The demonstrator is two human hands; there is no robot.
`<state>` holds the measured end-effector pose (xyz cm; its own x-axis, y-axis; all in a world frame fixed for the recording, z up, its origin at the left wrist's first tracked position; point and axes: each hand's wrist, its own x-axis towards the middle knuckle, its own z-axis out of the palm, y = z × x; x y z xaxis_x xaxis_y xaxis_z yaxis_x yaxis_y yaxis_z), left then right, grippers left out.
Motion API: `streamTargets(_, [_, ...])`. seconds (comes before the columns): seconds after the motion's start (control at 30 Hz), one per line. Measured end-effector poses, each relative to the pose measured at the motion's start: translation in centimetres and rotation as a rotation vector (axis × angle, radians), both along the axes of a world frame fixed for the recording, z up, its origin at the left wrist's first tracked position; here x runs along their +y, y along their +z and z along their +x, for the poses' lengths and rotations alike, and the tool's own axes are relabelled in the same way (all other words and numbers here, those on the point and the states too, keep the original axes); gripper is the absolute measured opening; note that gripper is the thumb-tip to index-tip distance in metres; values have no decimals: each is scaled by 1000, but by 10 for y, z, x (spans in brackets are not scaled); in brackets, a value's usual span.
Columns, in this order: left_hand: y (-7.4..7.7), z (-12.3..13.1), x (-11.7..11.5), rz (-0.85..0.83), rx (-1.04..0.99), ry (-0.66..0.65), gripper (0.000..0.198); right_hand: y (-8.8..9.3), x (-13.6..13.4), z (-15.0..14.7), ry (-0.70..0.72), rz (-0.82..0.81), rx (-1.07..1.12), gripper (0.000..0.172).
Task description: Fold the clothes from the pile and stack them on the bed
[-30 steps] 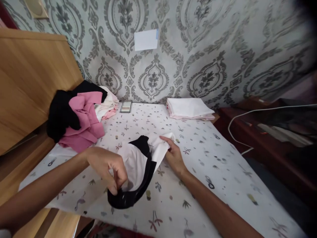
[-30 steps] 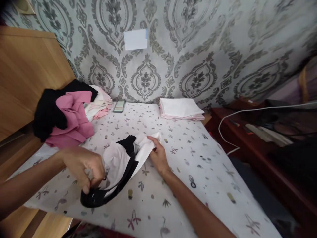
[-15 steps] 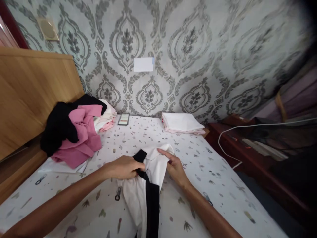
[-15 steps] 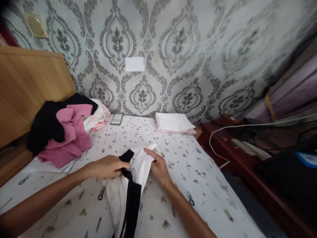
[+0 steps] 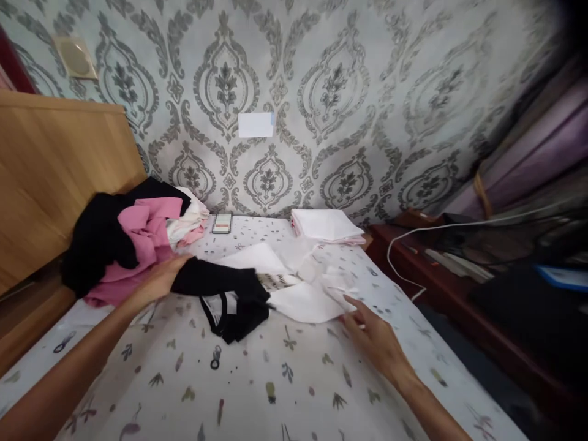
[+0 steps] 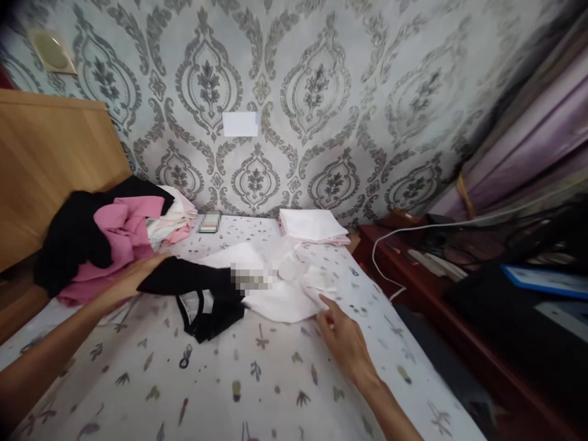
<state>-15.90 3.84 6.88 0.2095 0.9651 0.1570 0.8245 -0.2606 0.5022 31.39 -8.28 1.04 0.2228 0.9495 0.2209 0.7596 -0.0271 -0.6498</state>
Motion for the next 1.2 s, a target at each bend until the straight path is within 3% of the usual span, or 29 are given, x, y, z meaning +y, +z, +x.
streamTargets(0.13, [-13, 19, -16, 139, 190, 46, 34, 16, 3, -20, 1, 16, -140, 42])
streamTargets(0.2, [-10, 38, -27, 199, 168, -53, 34, 28, 20, -33, 58, 60, -204, 39])
streamTargets(0.33, [-5, 73, -44, 72, 187, -353, 35, 36, 73, -52, 168, -24, -374, 49])
streamTargets(0.4, [-6, 81, -44, 19, 231, -383, 38, 34, 96, -55, 184, -70, -379, 49])
streamTargets(0.6, [-20, 71, -19, -63, 327, -194, 41, 21, 136, -53, 139, 47, -135, 19])
streamTargets(0.73, [-23, 62, -9, -73, 492, -117, 31, 19, 147, -46, 22, 112, 78, 30])
streamTargets(0.83, [-18, 61, -10, -81, 543, -138, 19, 31, 132, -43, -82, 235, 370, 39])
streamTargets(0.93, [-2, 59, -17, -46, 490, -110, 13, 62, 90, -47, -159, 552, 758, 36])
streamTargets(0.97, [7, 57, -21, -24, 437, -72, 11, 76, 73, -50, -160, 677, 764, 34])
streamTargets(1.1, [62, 48, -44, 4, -68, 49, 20, 129, 19, -58, -259, 1225, 433, 23])
streamTargets(1.2, [106, 51, -49, 25, -576, 140, 29, 154, 14, -52, -146, 1341, 180, 41])
